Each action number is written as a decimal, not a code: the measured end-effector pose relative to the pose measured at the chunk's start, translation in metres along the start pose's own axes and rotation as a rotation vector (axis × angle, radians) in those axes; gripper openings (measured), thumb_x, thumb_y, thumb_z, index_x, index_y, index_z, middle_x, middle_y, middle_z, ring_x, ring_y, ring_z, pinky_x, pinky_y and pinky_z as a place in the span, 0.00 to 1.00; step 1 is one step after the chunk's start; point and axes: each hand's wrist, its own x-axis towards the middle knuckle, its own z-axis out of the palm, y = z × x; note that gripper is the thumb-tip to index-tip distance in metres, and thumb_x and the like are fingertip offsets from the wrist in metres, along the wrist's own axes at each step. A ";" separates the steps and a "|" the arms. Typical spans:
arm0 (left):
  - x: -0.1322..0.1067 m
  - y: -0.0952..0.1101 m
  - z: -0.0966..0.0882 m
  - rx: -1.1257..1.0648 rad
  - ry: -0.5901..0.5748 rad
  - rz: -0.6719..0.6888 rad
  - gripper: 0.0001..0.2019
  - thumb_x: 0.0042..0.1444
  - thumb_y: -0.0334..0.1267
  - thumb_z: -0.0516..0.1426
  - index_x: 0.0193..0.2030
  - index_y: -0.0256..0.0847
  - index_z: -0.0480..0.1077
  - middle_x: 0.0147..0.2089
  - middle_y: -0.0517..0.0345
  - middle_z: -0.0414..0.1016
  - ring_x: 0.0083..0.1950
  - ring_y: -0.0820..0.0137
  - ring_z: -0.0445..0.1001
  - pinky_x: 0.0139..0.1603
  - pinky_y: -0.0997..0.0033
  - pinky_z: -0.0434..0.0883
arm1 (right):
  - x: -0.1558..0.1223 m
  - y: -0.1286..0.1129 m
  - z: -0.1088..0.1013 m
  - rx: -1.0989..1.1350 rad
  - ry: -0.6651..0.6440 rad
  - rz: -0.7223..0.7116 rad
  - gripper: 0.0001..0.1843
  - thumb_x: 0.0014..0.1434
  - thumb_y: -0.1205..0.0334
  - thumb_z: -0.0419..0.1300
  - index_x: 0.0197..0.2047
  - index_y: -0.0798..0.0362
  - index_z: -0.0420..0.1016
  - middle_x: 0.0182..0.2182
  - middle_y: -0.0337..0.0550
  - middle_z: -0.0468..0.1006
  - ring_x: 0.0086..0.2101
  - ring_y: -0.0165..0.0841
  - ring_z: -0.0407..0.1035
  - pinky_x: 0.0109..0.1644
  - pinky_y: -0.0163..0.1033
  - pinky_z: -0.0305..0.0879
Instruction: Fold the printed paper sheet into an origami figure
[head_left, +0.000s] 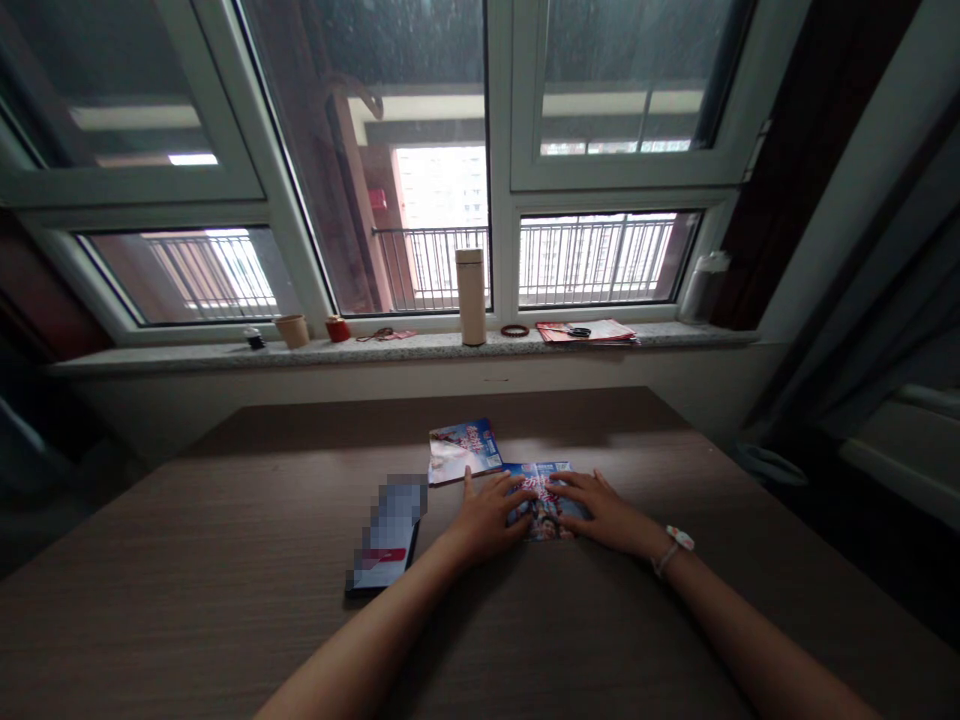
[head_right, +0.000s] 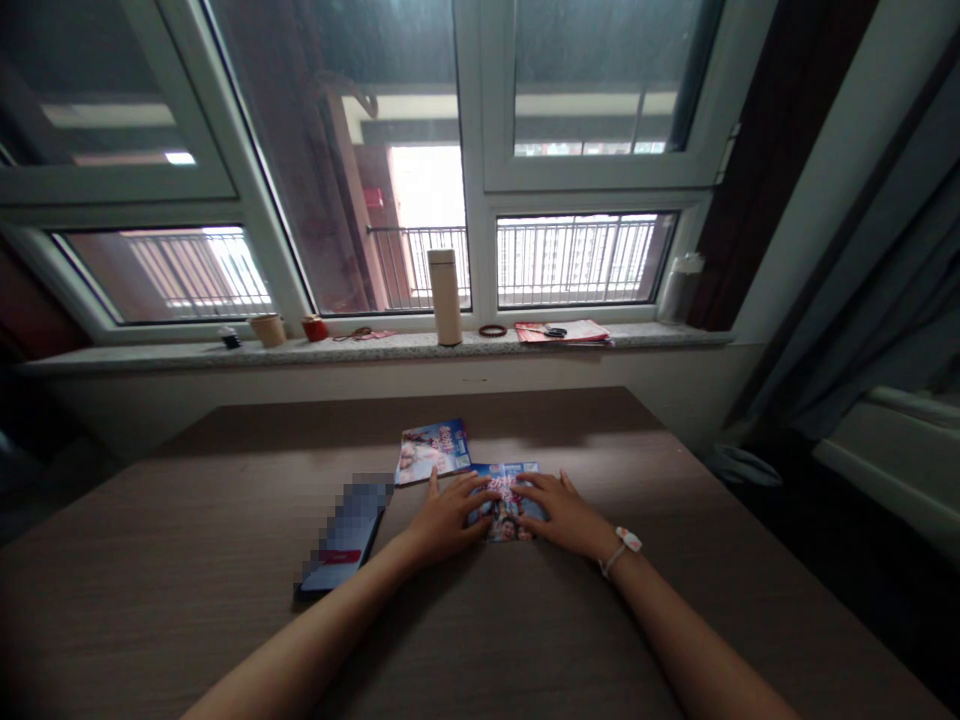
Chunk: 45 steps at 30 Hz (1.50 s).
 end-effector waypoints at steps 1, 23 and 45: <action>0.000 0.000 -0.001 0.005 -0.008 0.004 0.19 0.63 0.47 0.52 0.61 0.61 0.62 0.68 0.59 0.60 0.69 0.56 0.53 0.63 0.29 0.24 | 0.000 0.002 -0.001 0.019 -0.019 0.003 0.30 0.60 0.43 0.55 0.63 0.39 0.62 0.66 0.45 0.58 0.65 0.43 0.50 0.68 0.63 0.28; 0.002 -0.007 -0.007 0.013 -0.110 0.073 0.33 0.51 0.61 0.59 0.63 0.57 0.61 0.69 0.52 0.57 0.70 0.48 0.51 0.65 0.30 0.30 | -0.002 0.010 -0.012 0.134 -0.125 -0.015 0.44 0.46 0.37 0.65 0.64 0.41 0.61 0.68 0.47 0.53 0.66 0.47 0.45 0.68 0.62 0.22; 0.005 -0.008 -0.010 -0.077 -0.105 0.012 0.18 0.66 0.52 0.46 0.57 0.56 0.69 0.67 0.57 0.63 0.70 0.56 0.54 0.66 0.34 0.29 | -0.002 0.005 -0.015 0.278 0.032 -0.017 0.15 0.57 0.48 0.58 0.38 0.46 0.81 0.57 0.44 0.72 0.60 0.46 0.60 0.68 0.61 0.34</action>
